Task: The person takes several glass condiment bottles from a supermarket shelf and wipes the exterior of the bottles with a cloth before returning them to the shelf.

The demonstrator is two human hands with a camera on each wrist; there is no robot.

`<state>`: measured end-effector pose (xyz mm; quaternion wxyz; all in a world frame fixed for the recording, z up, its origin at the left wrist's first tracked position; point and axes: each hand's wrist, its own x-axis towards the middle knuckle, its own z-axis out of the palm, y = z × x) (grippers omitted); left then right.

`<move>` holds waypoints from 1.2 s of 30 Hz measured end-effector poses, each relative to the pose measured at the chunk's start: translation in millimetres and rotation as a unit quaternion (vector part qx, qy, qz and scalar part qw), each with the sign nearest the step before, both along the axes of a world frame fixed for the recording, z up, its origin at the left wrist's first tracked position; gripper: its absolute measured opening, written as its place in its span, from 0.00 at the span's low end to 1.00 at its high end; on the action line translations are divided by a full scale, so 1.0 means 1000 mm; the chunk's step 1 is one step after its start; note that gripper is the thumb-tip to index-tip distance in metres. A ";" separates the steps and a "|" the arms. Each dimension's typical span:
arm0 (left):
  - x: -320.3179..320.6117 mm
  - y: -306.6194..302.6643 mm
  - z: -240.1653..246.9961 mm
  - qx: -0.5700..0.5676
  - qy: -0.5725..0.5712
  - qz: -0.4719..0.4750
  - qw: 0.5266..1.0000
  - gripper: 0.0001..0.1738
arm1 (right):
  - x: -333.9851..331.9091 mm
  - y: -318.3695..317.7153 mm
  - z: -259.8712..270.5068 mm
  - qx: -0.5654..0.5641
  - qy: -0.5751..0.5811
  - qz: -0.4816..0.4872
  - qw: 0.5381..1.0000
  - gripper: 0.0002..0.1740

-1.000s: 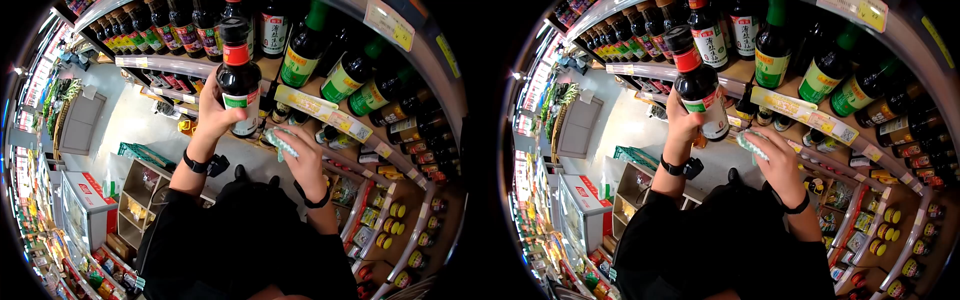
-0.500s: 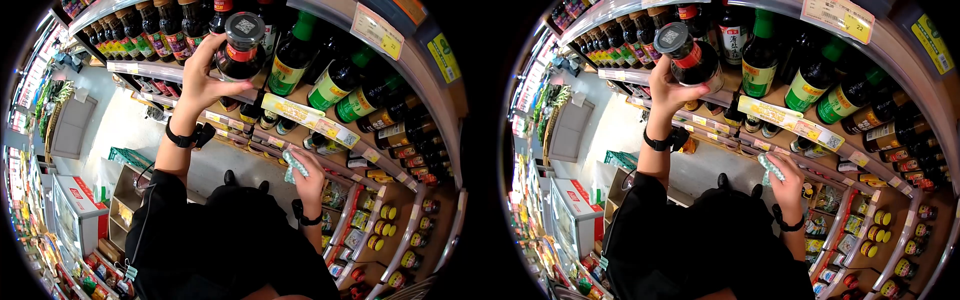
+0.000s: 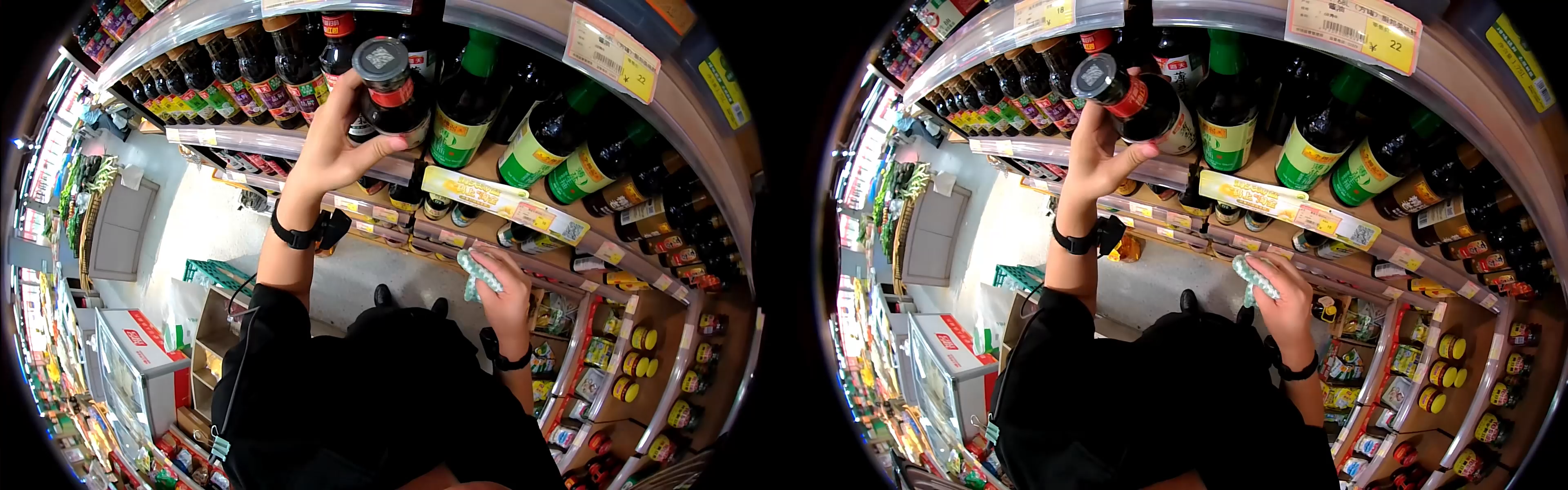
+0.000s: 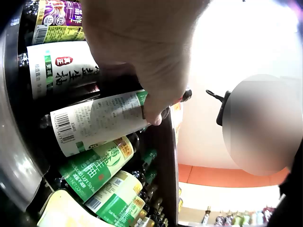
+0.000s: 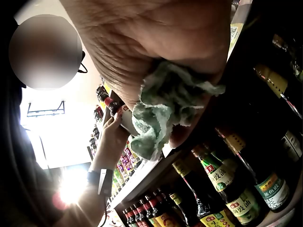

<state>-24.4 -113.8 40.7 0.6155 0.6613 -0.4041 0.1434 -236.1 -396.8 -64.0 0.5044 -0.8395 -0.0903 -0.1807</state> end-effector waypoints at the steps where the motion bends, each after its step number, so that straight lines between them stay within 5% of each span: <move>1: 0.000 -0.001 0.000 0.022 -0.022 0.015 0.999 0.53 | 0.001 0.001 0.000 0.005 0.003 -0.003 1.000 0.26; 26: -0.022 -0.042 0.018 0.143 -0.216 0.285 0.923 0.46 | 0.019 0.010 0.010 -0.007 -0.025 0.078 0.997 0.27; 36: -0.026 -0.052 0.029 0.238 -0.319 0.390 0.831 0.43 | 0.013 0.005 0.010 0.007 -0.014 0.108 0.994 0.26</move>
